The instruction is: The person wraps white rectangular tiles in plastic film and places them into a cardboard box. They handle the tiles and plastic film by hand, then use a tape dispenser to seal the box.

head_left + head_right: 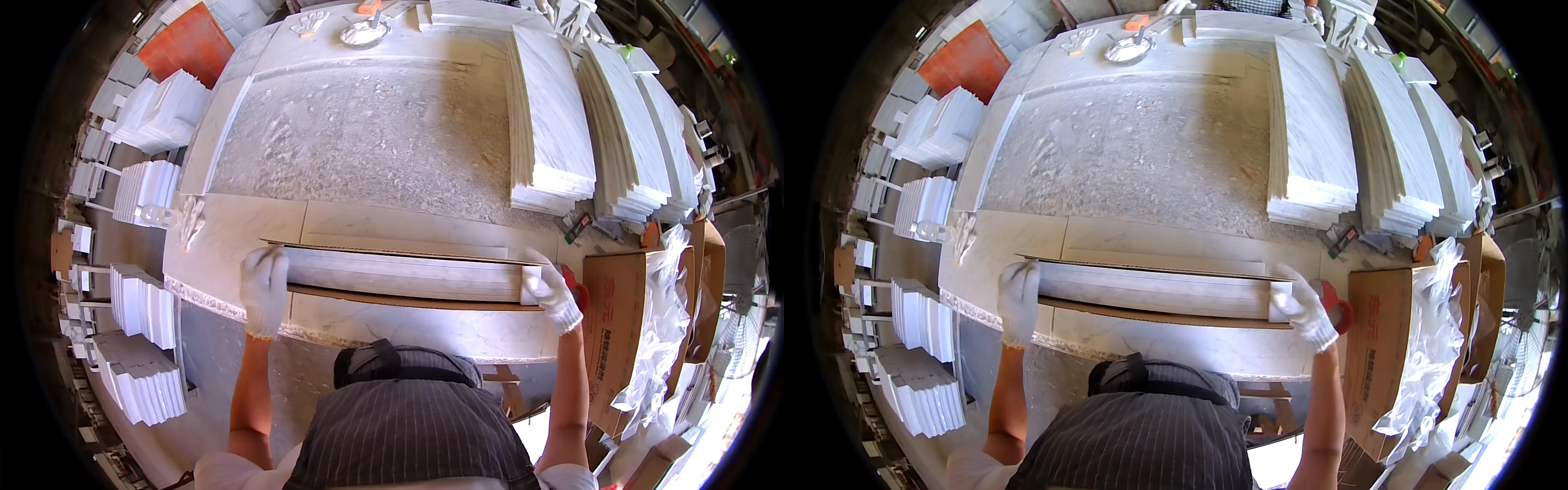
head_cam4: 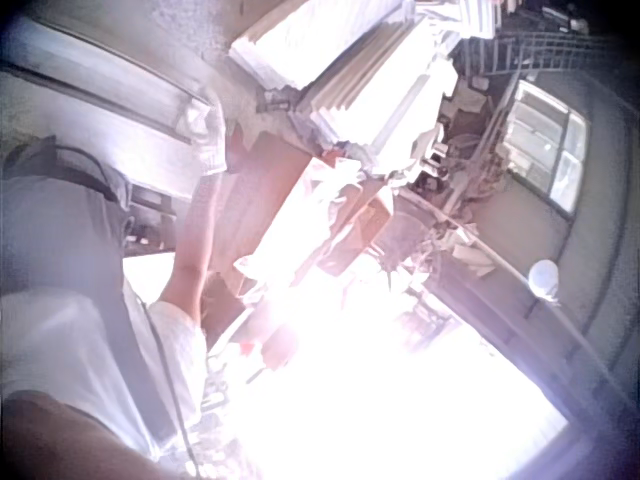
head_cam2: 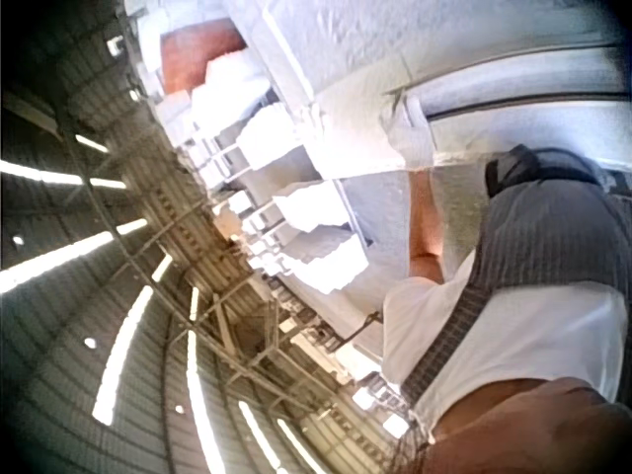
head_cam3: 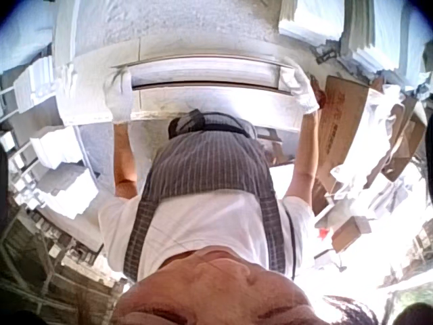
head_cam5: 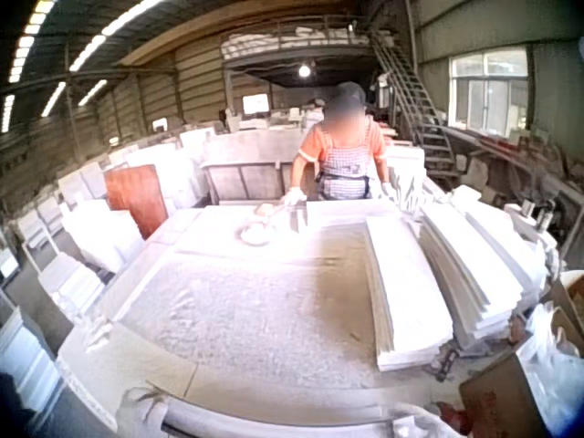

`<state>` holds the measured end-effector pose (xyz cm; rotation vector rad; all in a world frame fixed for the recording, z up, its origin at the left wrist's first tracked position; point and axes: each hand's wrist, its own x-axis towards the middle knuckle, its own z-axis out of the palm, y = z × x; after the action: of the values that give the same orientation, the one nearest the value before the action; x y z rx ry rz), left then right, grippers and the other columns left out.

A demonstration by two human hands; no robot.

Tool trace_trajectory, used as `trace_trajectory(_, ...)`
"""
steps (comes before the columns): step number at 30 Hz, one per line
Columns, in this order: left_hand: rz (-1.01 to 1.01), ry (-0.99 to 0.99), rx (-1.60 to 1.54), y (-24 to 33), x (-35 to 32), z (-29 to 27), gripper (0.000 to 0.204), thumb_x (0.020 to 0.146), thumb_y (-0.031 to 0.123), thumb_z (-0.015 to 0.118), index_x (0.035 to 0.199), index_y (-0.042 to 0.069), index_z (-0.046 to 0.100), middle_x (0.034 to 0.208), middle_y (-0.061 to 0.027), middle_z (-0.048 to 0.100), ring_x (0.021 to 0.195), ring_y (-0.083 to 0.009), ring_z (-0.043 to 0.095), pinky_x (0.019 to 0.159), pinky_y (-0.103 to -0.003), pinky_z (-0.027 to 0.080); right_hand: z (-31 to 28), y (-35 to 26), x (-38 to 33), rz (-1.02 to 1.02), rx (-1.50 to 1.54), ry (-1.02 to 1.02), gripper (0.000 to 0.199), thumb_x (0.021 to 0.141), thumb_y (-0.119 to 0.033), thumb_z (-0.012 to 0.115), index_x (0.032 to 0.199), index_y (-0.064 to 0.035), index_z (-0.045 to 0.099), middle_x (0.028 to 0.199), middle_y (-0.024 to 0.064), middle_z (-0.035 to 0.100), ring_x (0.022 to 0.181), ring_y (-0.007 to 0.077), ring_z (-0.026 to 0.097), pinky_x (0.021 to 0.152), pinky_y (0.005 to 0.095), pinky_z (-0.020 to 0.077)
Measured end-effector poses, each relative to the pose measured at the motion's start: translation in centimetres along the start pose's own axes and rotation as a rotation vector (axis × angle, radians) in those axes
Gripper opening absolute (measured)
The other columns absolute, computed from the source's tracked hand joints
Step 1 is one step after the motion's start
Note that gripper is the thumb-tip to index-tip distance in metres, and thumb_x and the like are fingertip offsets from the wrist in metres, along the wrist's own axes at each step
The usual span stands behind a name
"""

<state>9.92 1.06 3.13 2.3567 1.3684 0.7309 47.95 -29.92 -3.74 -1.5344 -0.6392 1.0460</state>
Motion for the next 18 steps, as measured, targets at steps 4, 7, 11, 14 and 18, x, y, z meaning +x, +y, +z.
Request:
trace_trajectory(4, 0.153, -0.036, 0.177, 0.3, 0.6, -0.2, 0.021, 0.093, 0.019, 0.061, 0.093, 0.002, 0.071, 0.102, -0.0129, 0.064, 0.097, -0.0311, 0.059, 0.085, -0.041, 0.048, 0.7, -0.3, 1.4, -0.110, -0.260, 0.076, 0.051, 0.092, -0.023, 0.072, 0.133, 0.0008, 0.053, 0.119, 0.0050, 0.062, 0.111, 0.0133, 0.054, 0.099, 0.0293, 0.0432)
trace_trajectory(7, 0.111, 0.082, 0.292, 0.1, 1.2, 1.5, 0.019, 0.092, 0.019, 0.061, 0.087, 0.002, 0.069, 0.095, -0.0133, 0.064, 0.093, -0.0321, 0.058, 0.080, -0.042, 0.048, 0.0, 3.2, 1.6, -0.159, -0.244, 0.168, 0.042, 0.091, -0.020, 0.072, 0.125, 0.0004, 0.058, 0.111, 0.0019, 0.064, 0.102, 0.0107, 0.056, 0.092, 0.0270, 0.0458)
trace_trajectory(11, 0.188, 0.167, 0.499, 0.9, 1.3, 3.1, 0.014, 0.090, 0.019, 0.063, 0.096, 0.007, 0.068, 0.098, -0.0096, 0.063, 0.097, -0.0316, 0.056, 0.088, -0.045, 0.046, 0.9, 2.1, 1.3, -0.114, -0.261, 0.266, 0.027, 0.088, -0.016, 0.074, 0.111, -0.0039, 0.067, 0.102, 0.0045, 0.066, 0.094, 0.0137, 0.060, 0.086, 0.0282, 0.0483)
trace_trajectory(14, 0.357, 0.347, 0.301, 5.5, 0.7, 3.9, 0.015, 0.087, 0.018, 0.066, 0.100, 0.011, 0.068, 0.102, -0.0055, 0.062, 0.102, -0.0296, 0.055, 0.096, -0.048, 0.043, 1.0, 2.2, 1.2, -0.124, -0.185, 0.268, 0.019, 0.089, -0.012, 0.072, 0.106, -0.0039, 0.068, 0.095, 0.0031, 0.065, 0.088, 0.0114, 0.059, 0.080, 0.0273, 0.0486)
trace_trajectory(18, 0.554, 0.166, 0.147, 5.6, -0.1, 5.1, 0.016, 0.083, 0.015, 0.068, 0.098, 0.010, 0.066, 0.102, -0.0048, 0.062, 0.103, -0.0290, 0.053, 0.100, -0.050, 0.039, -1.2, -0.4, 1.0, -0.139, -0.363, 0.067, 0.028, 0.084, -0.010, 0.074, 0.112, -0.0038, 0.068, 0.098, 0.0062, 0.065, 0.089, 0.0147, 0.061, 0.079, 0.0298, 0.0496)
